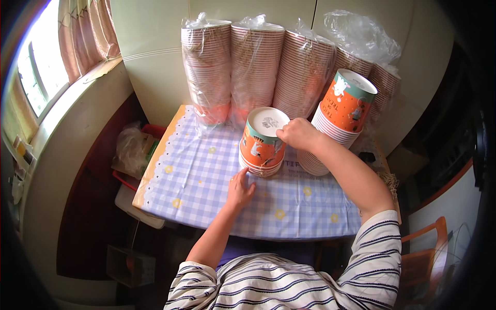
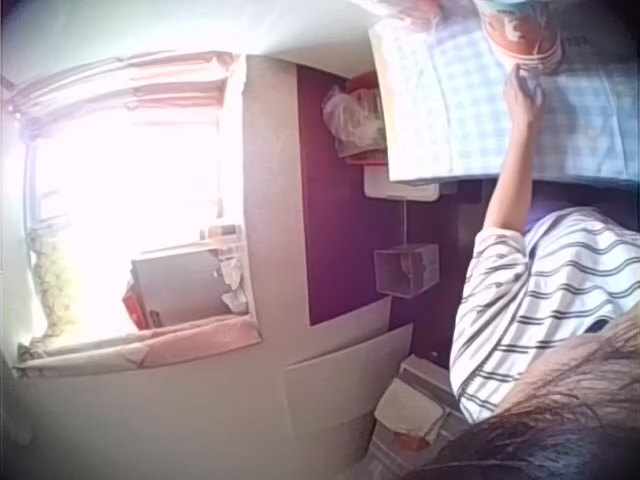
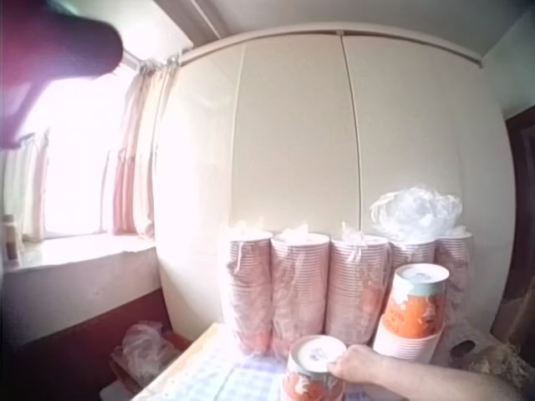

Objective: Threading string handles through pre-punched holes in paper buckets.

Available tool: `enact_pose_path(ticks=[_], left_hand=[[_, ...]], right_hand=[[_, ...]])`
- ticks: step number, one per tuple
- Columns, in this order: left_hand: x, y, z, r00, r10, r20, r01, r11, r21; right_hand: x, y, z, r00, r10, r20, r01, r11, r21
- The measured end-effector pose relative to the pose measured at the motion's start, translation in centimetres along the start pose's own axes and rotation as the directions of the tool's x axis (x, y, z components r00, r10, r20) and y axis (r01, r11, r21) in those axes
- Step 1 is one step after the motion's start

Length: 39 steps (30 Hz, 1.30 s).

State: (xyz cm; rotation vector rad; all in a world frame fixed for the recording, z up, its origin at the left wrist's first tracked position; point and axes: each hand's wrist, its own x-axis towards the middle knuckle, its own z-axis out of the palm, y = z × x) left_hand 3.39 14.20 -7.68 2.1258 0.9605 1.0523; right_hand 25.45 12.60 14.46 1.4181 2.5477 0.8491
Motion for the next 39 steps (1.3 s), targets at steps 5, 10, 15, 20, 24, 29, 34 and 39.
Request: enact_pose_path(ticks=[5,10,15,20,24,29,34,39], left_hand=[[0.0,0.3,0.0,0.999,-0.007,0.037,0.007,1.0,-0.007],[-0.2,0.2,-0.1,1.0,0.014,0.027,-0.014,1.0,0.01],[-0.3,0.3,-0.1,0.999,0.047,0.02,-0.047,0.999,0.027],[-0.4,0.2,-0.1,0.998,0.053,0.015,-0.053,0.998,0.014],[-0.4,0.2,-0.2,0.999,0.007,0.039,-0.006,1.0,-0.013],[-0.6,0.2,-0.1,0.998,0.018,-0.056,-0.019,1.0,-0.024],[-0.7,1.0,-0.8,0.985,-0.022,-0.171,-0.009,0.984,-0.176],[-1.6,5.7,-5.9,0.944,-0.033,-0.327,-0.143,0.856,-0.498]], right_hand=[[-0.2,0.1,0.5,1.0,-0.009,-0.012,0.009,1.0,0.006],[-0.3,-0.1,0.8,1.0,0.001,-0.019,0.0,1.0,0.012],[-0.8,-0.2,1.0,0.999,0.002,-0.036,-0.001,1.0,0.027],[-2.0,-0.9,0.5,0.993,0.113,-0.026,-0.113,0.994,0.007],[-3.7,-2.3,-0.5,0.971,0.225,-0.084,-0.218,0.972,0.089],[-7.6,-5.2,0.4,0.83,0.538,-0.146,-0.453,0.803,0.387],[-12.5,-12.9,3.7,0.593,0.804,0.039,-0.54,0.361,0.76],[-15.7,-21.7,5.1,0.585,0.801,0.128,-0.505,0.236,0.83]])
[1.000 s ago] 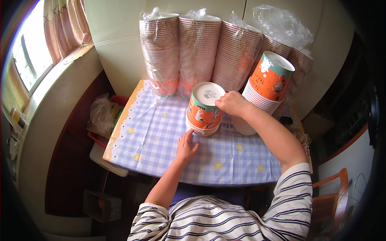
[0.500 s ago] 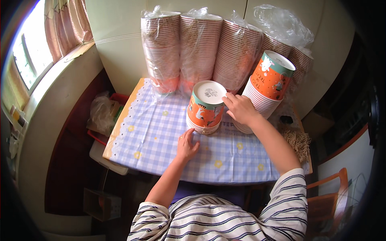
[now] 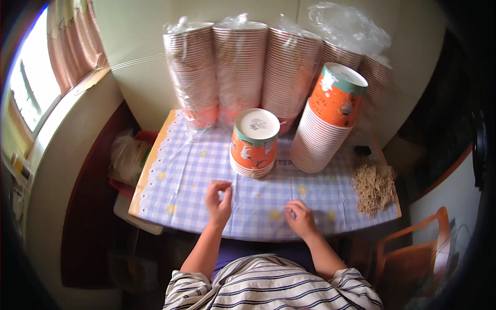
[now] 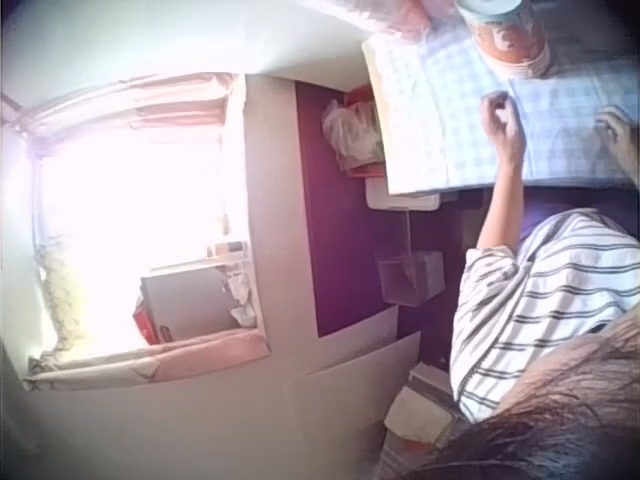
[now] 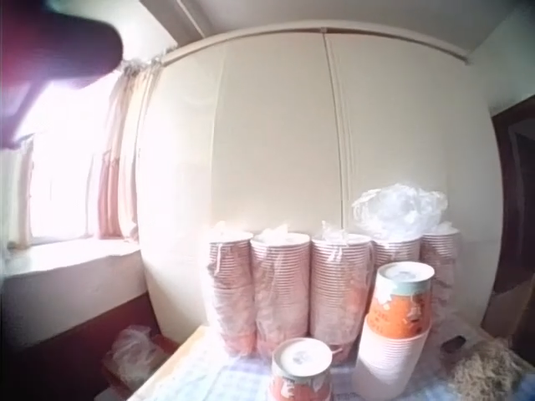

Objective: Threading string handles through pre-punched holes in paper buckets.

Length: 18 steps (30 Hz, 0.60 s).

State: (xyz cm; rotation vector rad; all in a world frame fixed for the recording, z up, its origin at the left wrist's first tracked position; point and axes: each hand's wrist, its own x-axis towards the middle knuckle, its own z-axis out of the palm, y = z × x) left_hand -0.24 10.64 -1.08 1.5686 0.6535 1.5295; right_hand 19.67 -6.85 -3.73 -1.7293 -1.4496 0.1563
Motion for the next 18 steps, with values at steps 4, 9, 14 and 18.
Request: enact_pose_path(ticks=[4,9,14,18], left_hand=[[0.1,14.2,-4.0,0.892,0.451,-0.02,-0.446,0.872,-0.203],[-0.8,25.5,-6.2,0.697,0.711,0.094,-0.446,0.532,-0.719],[0.4,28.3,-2.6,0.495,0.869,-0.014,-0.564,0.309,-0.766],[-0.8,29.0,-3.1,0.494,0.869,-0.018,-0.683,0.375,-0.627]], right_hand=[[-2.0,-1.6,0.2,0.999,-0.05,-0.008,0.05,0.998,-0.027],[0.9,-1.6,1.6,0.991,-0.13,0.014,0.13,0.991,-0.029],[4.1,-1.2,4.4,0.999,0.005,0.038,-0.008,0.997,0.073],[2.4,-1.7,5.2,0.998,-0.022,0.053,0.014,0.99,0.144]])
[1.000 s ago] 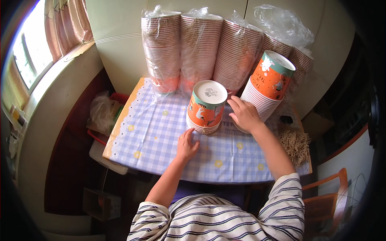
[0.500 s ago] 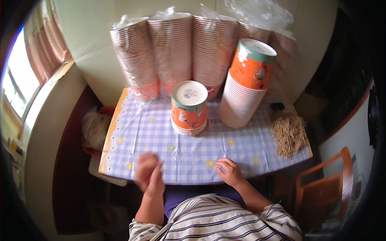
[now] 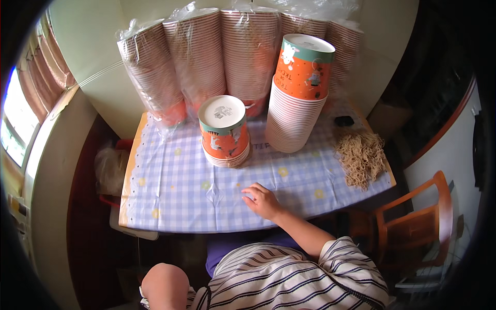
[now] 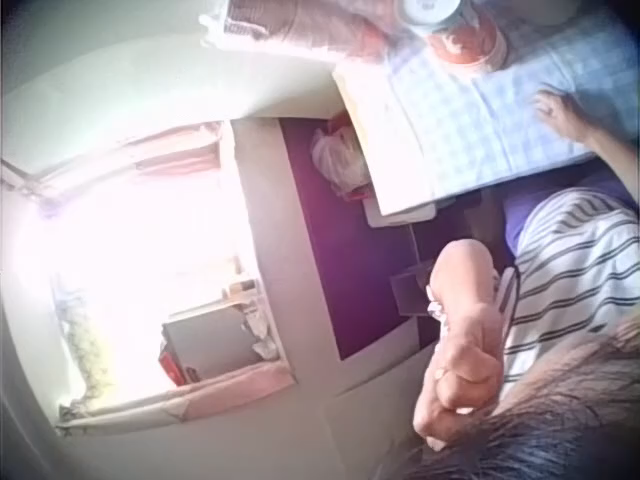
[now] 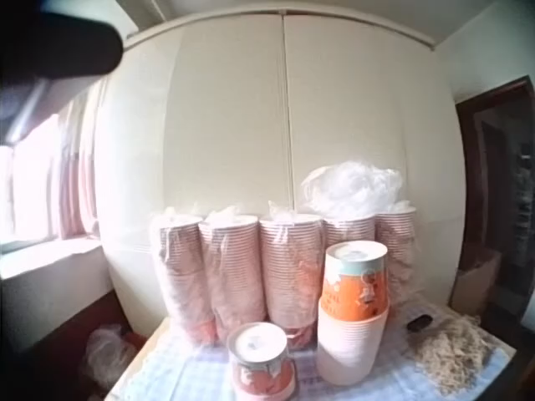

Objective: Threading string handles through pre-punched holes in paper buckets.

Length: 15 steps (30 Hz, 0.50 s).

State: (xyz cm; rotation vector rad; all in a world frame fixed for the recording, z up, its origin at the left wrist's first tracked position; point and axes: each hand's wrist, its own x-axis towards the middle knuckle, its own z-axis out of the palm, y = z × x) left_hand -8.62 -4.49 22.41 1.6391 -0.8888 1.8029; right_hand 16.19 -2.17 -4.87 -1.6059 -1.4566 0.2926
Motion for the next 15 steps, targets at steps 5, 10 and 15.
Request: enact_pose_path(ticks=[5,10,15], left_hand=[[0.1,-0.4,0.6,0.981,0.193,-0.013,-0.141,0.759,0.635],[-1.0,-0.1,1.2,0.99,0.123,-0.073,-0.081,0.902,0.423],[-1.9,-1.2,2.2,0.992,-0.032,-0.124,0.046,0.993,0.11]], right_hand=[[-2.2,0.2,-1.3,0.969,-0.236,-0.069,0.231,0.97,-0.075],[-4.5,-1.0,-3.9,0.955,-0.288,-0.071,0.277,0.951,-0.138],[-8.3,-0.9,-5.7,0.904,-0.411,0.115,0.421,0.904,-0.081]])
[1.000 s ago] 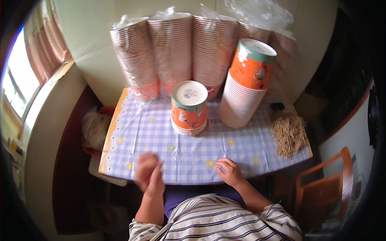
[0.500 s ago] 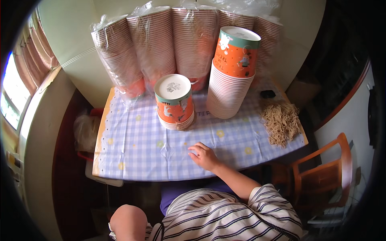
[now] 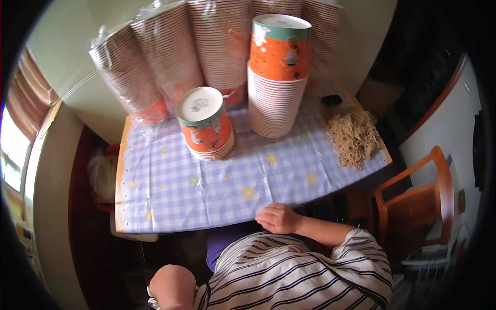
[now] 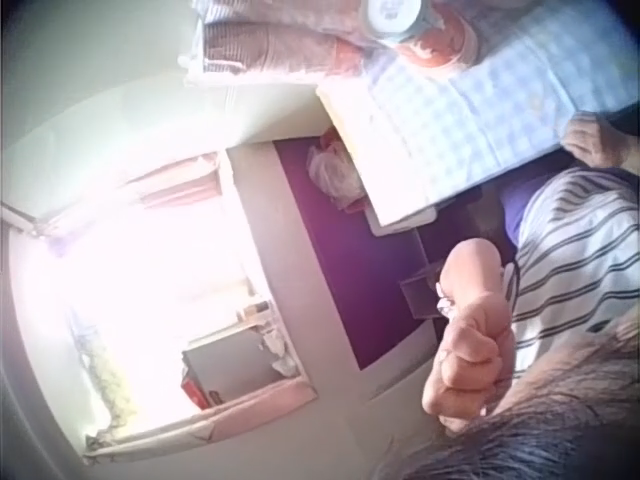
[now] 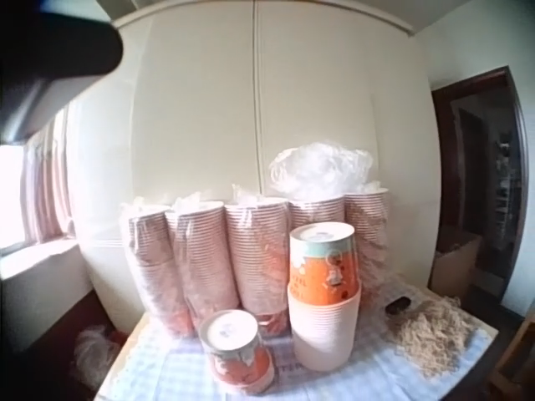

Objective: Threading string handles through pre-punched holes in paper buckets.

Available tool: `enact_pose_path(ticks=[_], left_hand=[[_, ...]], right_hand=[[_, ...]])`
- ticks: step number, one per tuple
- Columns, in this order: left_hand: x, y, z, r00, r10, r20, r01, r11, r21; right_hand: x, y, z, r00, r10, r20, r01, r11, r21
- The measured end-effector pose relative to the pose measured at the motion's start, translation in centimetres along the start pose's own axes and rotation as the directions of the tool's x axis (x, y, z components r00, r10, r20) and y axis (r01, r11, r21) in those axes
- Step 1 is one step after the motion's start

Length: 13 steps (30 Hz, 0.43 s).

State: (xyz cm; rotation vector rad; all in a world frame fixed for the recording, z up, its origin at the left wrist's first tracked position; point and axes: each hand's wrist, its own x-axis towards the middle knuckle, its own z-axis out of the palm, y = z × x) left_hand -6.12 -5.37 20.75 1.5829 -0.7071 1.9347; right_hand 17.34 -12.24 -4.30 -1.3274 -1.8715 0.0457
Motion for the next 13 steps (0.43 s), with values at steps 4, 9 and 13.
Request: enact_pose_path(ticks=[4,9,13], left_hand=[[-1.6,0.4,0.5,0.993,-0.118,-0.028,0.117,0.992,-0.055],[-1.7,0.7,1.9,0.968,-0.248,-0.049,0.24,0.962,-0.128],[-3.2,1.3,1.7,0.964,-0.265,0.021,0.265,0.954,-0.141]], right_hand=[[-4.5,-0.5,1.2,0.975,0.002,0.221,-0.025,0.995,0.101],[-10.9,0.5,2.1,0.937,0.308,0.166,-0.317,0.948,0.028],[-17.2,3.6,0.7,0.476,0.877,0.059,-0.851,0.477,-0.221]])
